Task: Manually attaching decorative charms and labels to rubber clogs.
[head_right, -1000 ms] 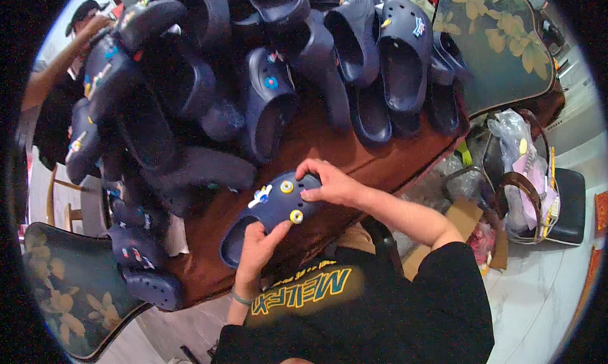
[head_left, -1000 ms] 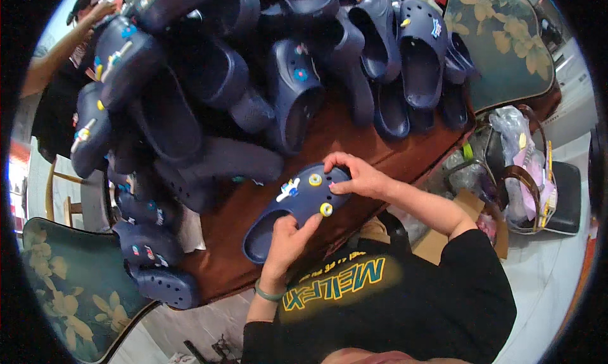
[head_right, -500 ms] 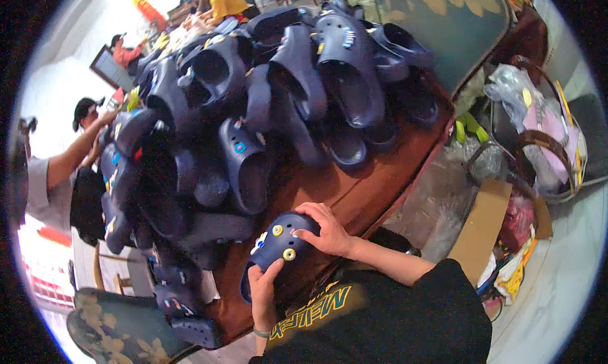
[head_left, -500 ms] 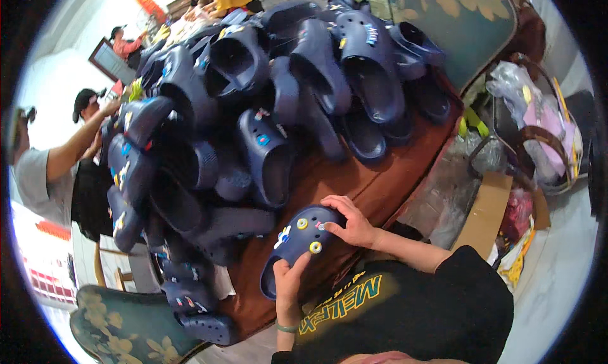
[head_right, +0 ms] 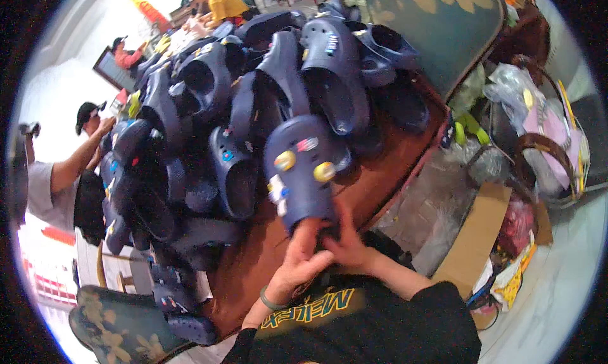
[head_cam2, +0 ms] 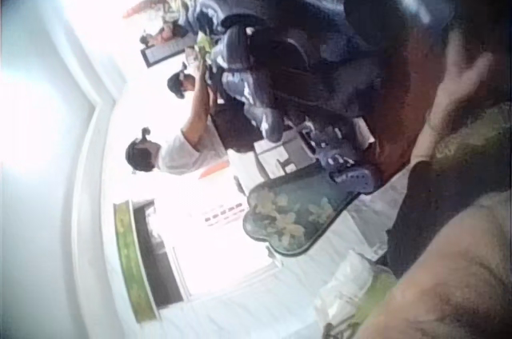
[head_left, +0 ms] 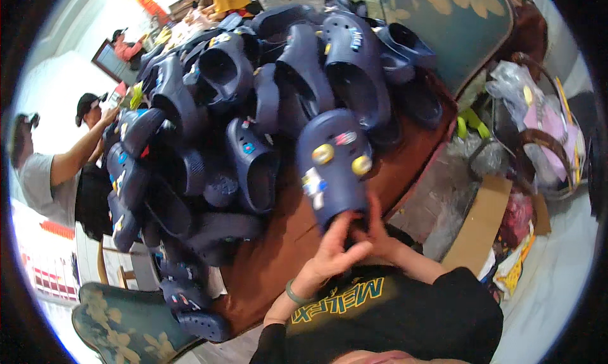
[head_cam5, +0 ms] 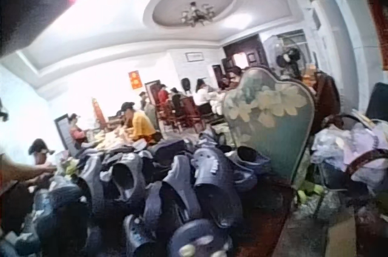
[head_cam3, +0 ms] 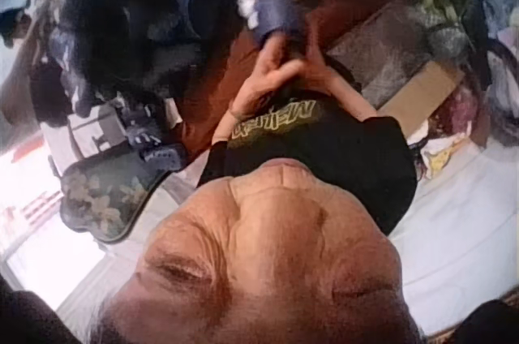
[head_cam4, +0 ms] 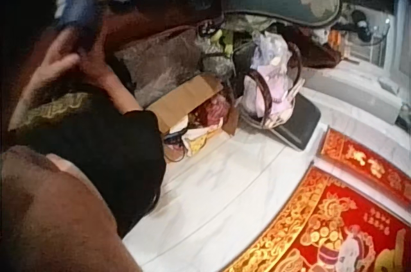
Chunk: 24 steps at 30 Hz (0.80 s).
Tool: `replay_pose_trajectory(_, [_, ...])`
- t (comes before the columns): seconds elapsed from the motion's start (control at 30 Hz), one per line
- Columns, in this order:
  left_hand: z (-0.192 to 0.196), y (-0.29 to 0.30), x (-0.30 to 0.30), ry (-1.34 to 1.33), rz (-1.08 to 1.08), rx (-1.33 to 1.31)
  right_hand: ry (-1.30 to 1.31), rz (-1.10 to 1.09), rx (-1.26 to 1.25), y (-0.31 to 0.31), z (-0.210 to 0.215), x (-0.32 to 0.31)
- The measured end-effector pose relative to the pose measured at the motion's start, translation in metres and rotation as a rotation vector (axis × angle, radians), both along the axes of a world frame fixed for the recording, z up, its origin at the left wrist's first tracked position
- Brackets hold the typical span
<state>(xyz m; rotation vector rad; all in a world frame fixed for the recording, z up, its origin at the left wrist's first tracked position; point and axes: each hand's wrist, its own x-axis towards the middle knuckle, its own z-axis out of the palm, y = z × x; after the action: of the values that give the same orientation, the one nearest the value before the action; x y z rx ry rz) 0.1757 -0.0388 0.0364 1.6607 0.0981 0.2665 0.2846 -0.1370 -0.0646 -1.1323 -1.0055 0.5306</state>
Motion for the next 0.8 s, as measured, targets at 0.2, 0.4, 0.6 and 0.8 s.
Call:
replay_pose_trajectory(0.2, [-0.006,0.01,0.002,-0.281,0.009,0.434,0.084,-0.42,-0.016,-0.027,0.092,0.113])
replay_pose_trajectory(0.4, [-0.045,0.029,-0.035,0.062,0.299,0.369,0.262,-0.35,0.046,-0.001,0.204,0.262])
replay_pose_trajectory(0.6, [-0.073,0.027,-0.051,0.008,0.403,0.288,0.343,-0.405,-0.137,0.012,0.178,0.45])
replay_pose_trajectory(0.8, [-0.081,0.028,-0.054,-0.063,0.427,0.409,0.487,-0.521,-0.052,0.044,0.144,0.454])
